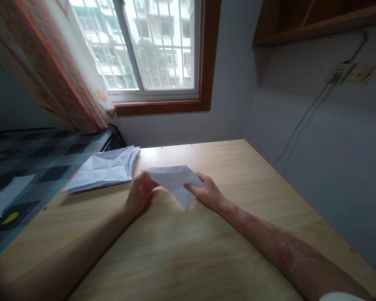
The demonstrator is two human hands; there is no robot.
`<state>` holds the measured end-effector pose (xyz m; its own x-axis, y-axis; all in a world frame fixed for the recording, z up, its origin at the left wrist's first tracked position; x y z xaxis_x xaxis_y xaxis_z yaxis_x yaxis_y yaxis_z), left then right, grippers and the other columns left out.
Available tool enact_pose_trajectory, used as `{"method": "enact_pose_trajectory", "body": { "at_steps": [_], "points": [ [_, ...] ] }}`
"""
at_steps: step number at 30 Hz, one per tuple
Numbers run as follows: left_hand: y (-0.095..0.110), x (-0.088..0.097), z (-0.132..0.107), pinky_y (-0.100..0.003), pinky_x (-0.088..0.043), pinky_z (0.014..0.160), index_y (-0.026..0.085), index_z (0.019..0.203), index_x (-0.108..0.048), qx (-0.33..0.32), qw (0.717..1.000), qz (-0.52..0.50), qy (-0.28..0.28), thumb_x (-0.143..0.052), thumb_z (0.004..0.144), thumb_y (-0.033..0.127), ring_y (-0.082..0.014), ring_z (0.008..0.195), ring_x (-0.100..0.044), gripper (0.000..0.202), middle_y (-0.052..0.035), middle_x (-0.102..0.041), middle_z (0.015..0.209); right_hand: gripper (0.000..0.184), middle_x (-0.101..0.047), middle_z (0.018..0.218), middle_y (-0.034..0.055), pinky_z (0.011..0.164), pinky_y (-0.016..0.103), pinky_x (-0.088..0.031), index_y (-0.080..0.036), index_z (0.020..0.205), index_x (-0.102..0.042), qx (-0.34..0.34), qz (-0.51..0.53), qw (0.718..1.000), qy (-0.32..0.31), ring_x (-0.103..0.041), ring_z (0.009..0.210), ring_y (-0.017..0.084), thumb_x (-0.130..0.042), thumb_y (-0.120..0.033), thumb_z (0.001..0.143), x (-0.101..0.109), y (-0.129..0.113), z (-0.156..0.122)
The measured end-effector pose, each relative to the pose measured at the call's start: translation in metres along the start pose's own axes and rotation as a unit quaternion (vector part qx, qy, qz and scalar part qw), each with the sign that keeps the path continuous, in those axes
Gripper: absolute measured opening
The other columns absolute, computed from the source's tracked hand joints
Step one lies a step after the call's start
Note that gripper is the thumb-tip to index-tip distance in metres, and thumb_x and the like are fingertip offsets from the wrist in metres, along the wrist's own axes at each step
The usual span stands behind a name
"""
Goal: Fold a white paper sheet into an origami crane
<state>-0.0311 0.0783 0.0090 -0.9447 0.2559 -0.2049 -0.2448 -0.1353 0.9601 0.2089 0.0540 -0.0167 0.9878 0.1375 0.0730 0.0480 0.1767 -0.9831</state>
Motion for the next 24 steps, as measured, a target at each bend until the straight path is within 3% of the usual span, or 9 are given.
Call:
{"method": "enact_pose_trajectory", "body": {
  "at_steps": [3, 5, 8, 11, 14, 17, 20, 22, 24],
  "points": [
    [-0.001, 0.005, 0.0, -0.031, -0.055, 0.076, 0.018, 0.102, -0.073, 0.001, 0.996, 0.066, 0.054, -0.085, 0.084, 0.06, -0.0205, 0.078, -0.07, 0.047, -0.0024, -0.075, 0.085, 0.035, -0.081, 0.097, 0.0044, 0.073, 0.03, -0.058, -0.017, 0.109, -0.078, -0.006, -0.025, 1.0, -0.018, -0.073, 0.082, 0.022, -0.085, -0.042, 0.085, 0.0, 0.001, 0.0],
    [-0.001, 0.005, 0.0, -0.027, -0.05, 0.07, 0.019, 0.097, -0.073, -0.006, 0.991, 0.114, 0.069, -0.091, 0.08, 0.057, -0.0175, 0.073, -0.065, 0.045, -0.0006, -0.073, 0.082, 0.04, -0.081, 0.099, 0.0043, 0.071, 0.03, -0.059, -0.019, 0.114, -0.075, -0.004, -0.018, 1.0, -0.008, -0.074, 0.082, 0.021, -0.087, -0.042, 0.083, 0.001, 0.004, 0.001],
    [0.0, 0.008, 0.001, -0.027, -0.05, 0.068, 0.019, 0.09, -0.076, -0.023, 0.979, 0.172, 0.102, -0.092, 0.078, 0.055, -0.0174, 0.072, -0.065, 0.042, -0.0009, -0.074, 0.082, 0.054, -0.082, 0.103, 0.005, 0.07, 0.03, -0.061, -0.022, 0.124, -0.069, -0.003, 0.036, 0.998, 0.045, -0.076, 0.081, 0.021, -0.09, -0.044, 0.08, 0.006, 0.011, 0.006],
    [0.0, 0.011, 0.001, -0.029, -0.054, 0.073, 0.019, 0.088, -0.081, -0.043, 0.966, 0.218, 0.129, -0.092, 0.079, 0.053, -0.0206, 0.08, -0.069, 0.037, -0.0032, -0.078, 0.086, 0.058, -0.082, 0.098, 0.0045, 0.071, 0.032, -0.064, -0.023, 0.12, -0.065, -0.003, 0.1, 0.988, 0.118, -0.077, 0.079, 0.022, -0.093, -0.048, 0.076, 0.014, 0.02, 0.013],
    [-0.003, 0.009, 0.001, -0.031, -0.056, 0.073, 0.018, 0.091, -0.085, -0.031, 0.972, 0.212, 0.099, -0.086, 0.084, 0.052, -0.0229, 0.081, -0.072, 0.035, -0.0062, -0.082, 0.089, 0.052, -0.082, 0.102, 0.0062, 0.08, 0.036, -0.066, -0.023, 0.109, -0.064, 0.01, 0.105, 0.979, 0.175, -0.078, 0.085, 0.023, -0.091, -0.052, 0.076, 0.023, 0.024, 0.018],
    [-0.007, 0.005, 0.0, -0.032, -0.056, 0.069, 0.018, 0.092, -0.086, -0.008, 0.969, 0.243, 0.033, -0.076, 0.09, 0.046, -0.0226, 0.075, -0.072, 0.031, -0.0064, -0.082, 0.085, 0.043, -0.082, 0.104, 0.0082, 0.08, 0.036, -0.065, -0.021, 0.103, -0.067, 0.009, 0.04, 0.982, 0.184, -0.077, 0.089, 0.025, -0.085, -0.054, 0.081, 0.029, 0.023, 0.019],
    [0.0, 0.0, -0.002, -0.037, -0.059, 0.079, 0.02, 0.093, -0.085, -0.075, 0.919, 0.386, 0.006, -0.072, 0.088, 0.033, -0.024, 0.081, -0.072, 0.019, -0.0062, -0.081, 0.088, 0.036, -0.082, 0.099, 0.0078, 0.074, 0.033, -0.061, -0.019, 0.101, -0.072, 0.01, -0.058, 0.985, 0.163, -0.075, 0.086, 0.025, -0.081, -0.049, 0.083, 0.031, 0.02, 0.016],
    [0.007, -0.007, -0.006, -0.044, -0.06, 0.095, 0.022, 0.104, -0.083, -0.157, 0.869, 0.469, -0.018, -0.071, 0.086, 0.026, -0.0279, 0.098, -0.073, 0.022, -0.0086, -0.082, 0.107, 0.032, -0.082, 0.097, 0.0072, 0.072, 0.032, -0.059, -0.018, 0.103, -0.076, 0.012, -0.116, 0.984, 0.138, -0.074, 0.083, 0.024, -0.078, -0.045, 0.085, 0.03, 0.018, 0.015],
    [0.009, -0.017, -0.01, -0.049, -0.057, 0.109, 0.024, 0.12, -0.08, -0.217, 0.83, 0.505, -0.091, -0.068, 0.09, 0.022, -0.0304, 0.119, -0.071, 0.032, -0.0108, -0.078, 0.13, 0.029, -0.083, 0.099, 0.0073, 0.073, 0.032, -0.058, -0.018, 0.105, -0.08, 0.02, -0.149, 0.982, 0.116, -0.074, 0.084, 0.024, -0.075, -0.041, 0.088, 0.029, 0.017, 0.014]
  ]
}}
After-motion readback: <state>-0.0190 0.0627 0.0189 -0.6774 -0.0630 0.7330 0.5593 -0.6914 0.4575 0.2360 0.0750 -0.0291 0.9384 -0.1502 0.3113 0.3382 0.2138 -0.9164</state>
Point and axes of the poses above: each hand's wrist, its own z-axis towards the middle knuckle, its own x-axis out of the back of the hand, y = z × x, the point moved 4 cm from there along z, towards the middle knuckle
